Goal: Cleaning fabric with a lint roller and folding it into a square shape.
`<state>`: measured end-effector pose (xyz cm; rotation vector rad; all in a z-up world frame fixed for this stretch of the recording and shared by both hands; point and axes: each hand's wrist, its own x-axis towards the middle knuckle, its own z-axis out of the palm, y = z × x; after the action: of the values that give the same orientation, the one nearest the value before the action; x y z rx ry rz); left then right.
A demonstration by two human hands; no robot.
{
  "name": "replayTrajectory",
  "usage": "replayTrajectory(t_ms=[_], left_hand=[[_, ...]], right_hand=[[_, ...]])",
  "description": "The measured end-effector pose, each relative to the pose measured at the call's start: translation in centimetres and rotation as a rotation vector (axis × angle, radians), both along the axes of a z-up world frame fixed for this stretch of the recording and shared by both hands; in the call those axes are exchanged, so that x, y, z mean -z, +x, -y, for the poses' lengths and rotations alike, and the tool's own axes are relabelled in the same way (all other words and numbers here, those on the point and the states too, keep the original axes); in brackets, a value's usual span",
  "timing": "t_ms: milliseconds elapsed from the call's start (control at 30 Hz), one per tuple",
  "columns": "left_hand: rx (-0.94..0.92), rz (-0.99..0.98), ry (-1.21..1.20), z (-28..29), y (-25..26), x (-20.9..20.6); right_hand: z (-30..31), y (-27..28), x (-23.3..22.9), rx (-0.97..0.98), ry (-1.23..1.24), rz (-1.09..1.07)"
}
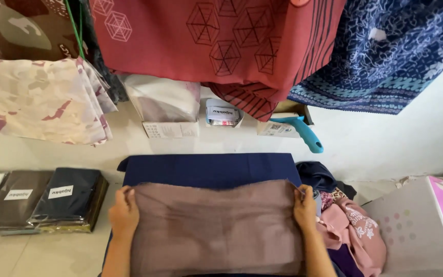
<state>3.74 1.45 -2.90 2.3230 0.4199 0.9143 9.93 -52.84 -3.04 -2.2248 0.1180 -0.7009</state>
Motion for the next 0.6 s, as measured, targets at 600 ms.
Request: replayTrajectory(t_ms=[600], left_hand=[[0.117, -0.22, 0.078, 0.8, -10.5, 0.4]], right_hand=[[2.5, -10.6, 2.5, -0.08, -0.179, -0.129]])
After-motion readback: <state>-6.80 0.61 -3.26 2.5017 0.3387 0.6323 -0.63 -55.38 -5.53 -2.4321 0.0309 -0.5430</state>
